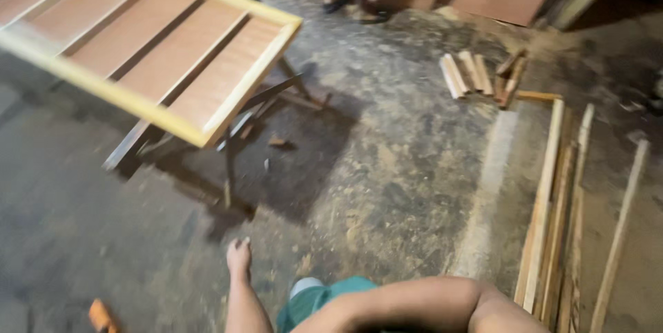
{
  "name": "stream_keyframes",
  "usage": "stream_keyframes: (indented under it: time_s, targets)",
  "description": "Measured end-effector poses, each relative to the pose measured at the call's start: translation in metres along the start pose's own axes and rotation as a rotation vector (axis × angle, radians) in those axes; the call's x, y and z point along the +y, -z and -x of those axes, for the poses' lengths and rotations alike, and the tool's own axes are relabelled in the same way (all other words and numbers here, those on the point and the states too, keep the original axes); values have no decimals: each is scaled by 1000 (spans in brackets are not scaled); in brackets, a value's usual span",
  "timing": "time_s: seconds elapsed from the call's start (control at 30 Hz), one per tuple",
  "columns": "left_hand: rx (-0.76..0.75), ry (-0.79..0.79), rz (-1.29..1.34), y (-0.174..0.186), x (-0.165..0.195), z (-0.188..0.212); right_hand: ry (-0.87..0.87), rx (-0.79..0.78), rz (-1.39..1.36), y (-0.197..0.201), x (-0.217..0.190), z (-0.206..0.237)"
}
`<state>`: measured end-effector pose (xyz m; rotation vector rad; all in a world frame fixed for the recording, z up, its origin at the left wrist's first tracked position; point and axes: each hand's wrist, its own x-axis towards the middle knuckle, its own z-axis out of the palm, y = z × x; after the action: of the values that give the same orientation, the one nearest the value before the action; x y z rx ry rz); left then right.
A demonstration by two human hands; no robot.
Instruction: The person uses a pneumatic nail gun to fasten thin wood trim strips along the edge of a plywood panel frame, holding each strip in place while nailing. They then mark the wood with a pencil, carry a large plywood panel across the workshop, and position it onto the frame.
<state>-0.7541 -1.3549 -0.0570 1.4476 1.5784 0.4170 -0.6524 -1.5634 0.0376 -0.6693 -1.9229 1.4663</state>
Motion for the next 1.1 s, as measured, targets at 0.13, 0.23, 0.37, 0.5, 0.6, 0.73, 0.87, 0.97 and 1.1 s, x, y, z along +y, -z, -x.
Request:
stream_keyframes:
  time_s: [0.13,0.23,0.37,0.5,0.6,0.73,0.87,0.97,1.1]
  targets:
    - [-206,155,384,-67,114,-74,18,147,-9,97,20,8]
    - [-247,108,99,-121,167,-115,22,249,-28,171,40,18]
    - [-450,287,-137,-194,212,-164,-23,240,23,258,46,40]
    - [-550,206,-232,-280,280,-219,-209,312,335,362,22,70]
    - [-568,2,-315,-344,332,-253,110,356,269,432,-6,99]
    - [-525,-237,-375,-425,401,-285,6,498,-59,514,-29,165]
    - [-472,-312,-365,-503,473,-292,-173,665,181,590,-28,221]
    - [-488,-130,-382,-552,528,-285,-58,513,49,649,-39,270]
    - [-408,-712,-36,-600,582,-285,-175,443,293,741,-54,314]
